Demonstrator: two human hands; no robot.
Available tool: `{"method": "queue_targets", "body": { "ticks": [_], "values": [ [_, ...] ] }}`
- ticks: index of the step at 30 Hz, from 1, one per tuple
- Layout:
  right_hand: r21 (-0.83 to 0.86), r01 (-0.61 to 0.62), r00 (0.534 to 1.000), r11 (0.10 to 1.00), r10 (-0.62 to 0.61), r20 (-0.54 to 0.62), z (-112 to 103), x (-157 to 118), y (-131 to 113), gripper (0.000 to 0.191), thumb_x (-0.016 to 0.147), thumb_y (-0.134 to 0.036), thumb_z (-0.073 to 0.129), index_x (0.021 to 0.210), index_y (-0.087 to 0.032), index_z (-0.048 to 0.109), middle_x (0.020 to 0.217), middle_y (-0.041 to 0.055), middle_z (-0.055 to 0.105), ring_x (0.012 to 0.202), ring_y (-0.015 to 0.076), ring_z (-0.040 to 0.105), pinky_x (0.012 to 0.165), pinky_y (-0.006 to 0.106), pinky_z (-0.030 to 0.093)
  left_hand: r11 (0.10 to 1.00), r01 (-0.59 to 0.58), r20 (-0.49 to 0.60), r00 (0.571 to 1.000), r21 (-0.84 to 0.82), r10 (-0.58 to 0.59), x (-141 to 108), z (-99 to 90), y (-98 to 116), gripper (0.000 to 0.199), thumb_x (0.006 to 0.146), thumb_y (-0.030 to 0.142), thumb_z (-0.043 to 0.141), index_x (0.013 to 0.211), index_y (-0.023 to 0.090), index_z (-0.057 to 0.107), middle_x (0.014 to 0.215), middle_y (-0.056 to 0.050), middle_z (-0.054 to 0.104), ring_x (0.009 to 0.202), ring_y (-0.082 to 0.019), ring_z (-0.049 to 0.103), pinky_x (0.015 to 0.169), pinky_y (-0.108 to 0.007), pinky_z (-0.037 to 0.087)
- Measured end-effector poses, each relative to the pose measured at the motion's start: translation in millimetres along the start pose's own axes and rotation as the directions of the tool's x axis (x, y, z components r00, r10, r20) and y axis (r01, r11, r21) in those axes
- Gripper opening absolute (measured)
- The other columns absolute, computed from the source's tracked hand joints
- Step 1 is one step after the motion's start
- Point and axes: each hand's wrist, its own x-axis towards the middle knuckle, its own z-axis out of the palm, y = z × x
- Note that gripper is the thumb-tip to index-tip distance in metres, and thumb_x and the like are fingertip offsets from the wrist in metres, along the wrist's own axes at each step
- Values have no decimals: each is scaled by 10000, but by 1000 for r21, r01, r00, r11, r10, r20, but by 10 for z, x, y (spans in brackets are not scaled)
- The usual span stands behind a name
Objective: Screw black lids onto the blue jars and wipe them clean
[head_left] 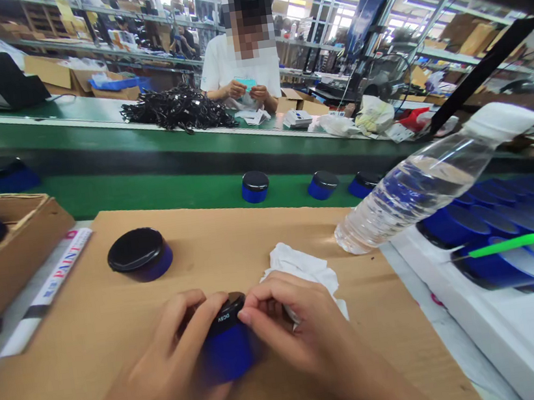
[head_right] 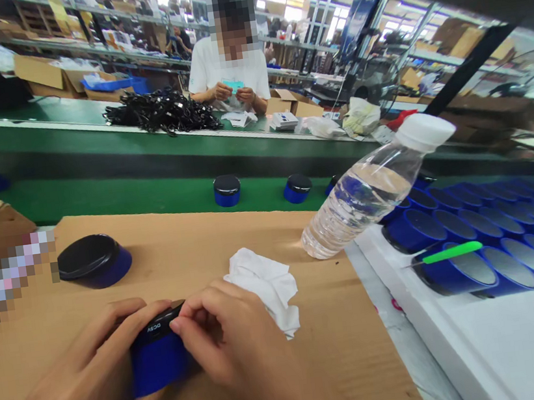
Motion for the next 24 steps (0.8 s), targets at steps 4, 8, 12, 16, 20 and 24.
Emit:
{"method": "queue_targets", "body": {
  "ticks": [4,8,12,16,20,24],
  "values": [
    [37,-19,1000,999,19,13,6,-14,-18,112,929,-221,612,827,-195,653,724,-22,605,650,97,512,597,221,386,1000,-9,-7,1000,1,9,-7,-12,21,481,896,220,476,1375,193,440,1219,-112,569,956,-162,753,690,-172,607],
    [272,-193,980,943,171,103,-19,23,-79,142,873,-214,639,736,-186,613,655,-40,546,607,82,465,566,209,356,1000,-6,-17,1000,3,6,6,6,19,479,893,217,479,1371,198,446,1236,-113,569,982,-172,747,693,-186,615],
    [568,-337,941,751,242,238,-124,61,-131,245,814,-320,774,733,-172,596,627,-53,508,571,65,414,550,194,337,1000,-20,-35,999,0,20,13,31,0,476,895,243,508,1366,188,474,1233,-109,569,935,-148,753,678,-158,607],
    [595,-252,966,763,231,114,-224,75,-110,310,901,-421,701,746,-181,580,650,-43,542,578,68,465,547,194,342,1000,24,-59,998,-20,-25,-3,31,4,440,912,235,492,1351,212,510,1272,-91,566,983,-137,734,805,-170,607],
    [474,-176,947,863,279,-156,-228,95,-21,486,971,-513,550,612,-218,409,554,-65,414,491,73,381,473,208,325,996,30,-80,996,-81,-36,27,3,10,419,914,260,528,1332,225,517,1284,-70,571,1047,-127,716,838,-129,583],
    [202,-76,904,976,153,-400,-191,85,95,124,987,-360,562,983,-237,578,686,-62,522,601,103,499,577,216,446,976,32,-114,992,-215,-57,74,-50,36,426,917,274,562,1339,248,512,1311,-17,562,1192,-97,630,1081,-86,423]
  ]
}}
